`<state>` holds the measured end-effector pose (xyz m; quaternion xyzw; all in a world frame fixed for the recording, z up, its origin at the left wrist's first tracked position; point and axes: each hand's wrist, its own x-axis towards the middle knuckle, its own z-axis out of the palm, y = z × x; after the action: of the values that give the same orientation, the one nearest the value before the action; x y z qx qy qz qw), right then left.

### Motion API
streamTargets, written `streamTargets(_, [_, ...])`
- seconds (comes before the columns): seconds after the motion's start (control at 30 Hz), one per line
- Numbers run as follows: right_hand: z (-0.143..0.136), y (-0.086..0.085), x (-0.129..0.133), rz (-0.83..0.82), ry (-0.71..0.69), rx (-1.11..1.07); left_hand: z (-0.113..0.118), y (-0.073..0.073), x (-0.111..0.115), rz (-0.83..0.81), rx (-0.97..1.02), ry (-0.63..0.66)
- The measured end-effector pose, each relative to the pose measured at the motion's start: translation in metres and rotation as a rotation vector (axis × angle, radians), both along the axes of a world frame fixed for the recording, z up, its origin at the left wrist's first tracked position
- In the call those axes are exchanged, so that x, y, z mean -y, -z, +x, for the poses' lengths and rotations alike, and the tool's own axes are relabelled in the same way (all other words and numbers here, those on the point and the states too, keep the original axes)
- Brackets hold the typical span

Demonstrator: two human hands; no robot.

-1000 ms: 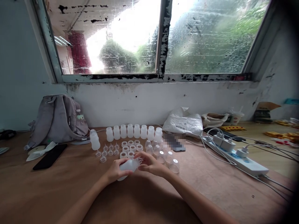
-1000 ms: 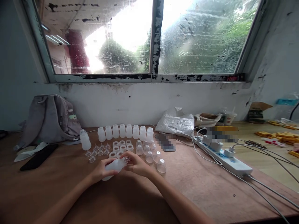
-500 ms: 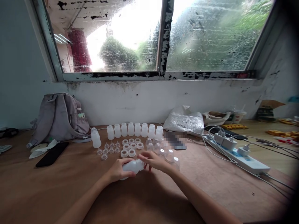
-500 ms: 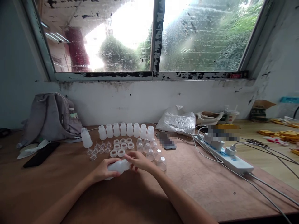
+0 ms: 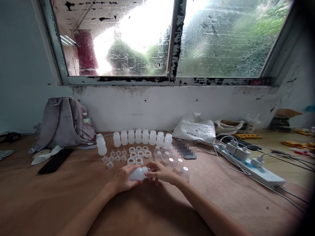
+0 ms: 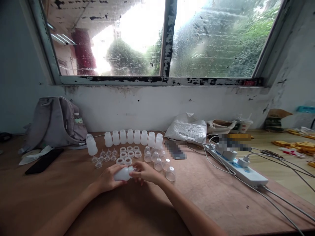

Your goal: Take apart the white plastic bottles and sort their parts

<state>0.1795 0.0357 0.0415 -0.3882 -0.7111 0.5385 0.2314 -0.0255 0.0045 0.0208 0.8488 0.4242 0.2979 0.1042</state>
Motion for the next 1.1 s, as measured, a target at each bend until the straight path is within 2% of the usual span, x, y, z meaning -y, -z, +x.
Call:
streamTargets(0.23, [-0.003, 0.009, -0.002, -0.04, 0.087, 0.176, 0.003, 0.002, 0.002, 0.115, -0.072, 0.021])
streamTargets(0.43, [0.003, 0.004, -0.003, 0.05, -0.039, 0.017, -0.002, 0.003, -0.003, 0.08, -0.034, 0.006])
streamTargets(0.57, [0.0, 0.012, -0.003, 0.144, 0.001, 0.008, -0.007, 0.007, -0.005, 0.075, -0.033, 0.05])
streamTargets(0.7, [-0.001, 0.016, -0.002, 0.21, 0.018, 0.01, -0.005, 0.015, -0.006, 0.192, -0.051, 0.03])
streamTargets(0.87, [-0.004, 0.01, 0.0, 0.315, 0.048, 0.063, -0.001, 0.019, -0.009, 0.394, -0.133, -0.007])
streamTargets(0.97, [-0.006, 0.006, 0.0, 0.454, 0.136, 0.073, -0.002, 0.013, -0.011, 0.495, -0.219, -0.042])
streamTargets(1.1, [0.0, 0.001, -0.01, 0.872, 0.403, 0.147, -0.005, 0.006, -0.01, 0.511, -0.218, -0.106])
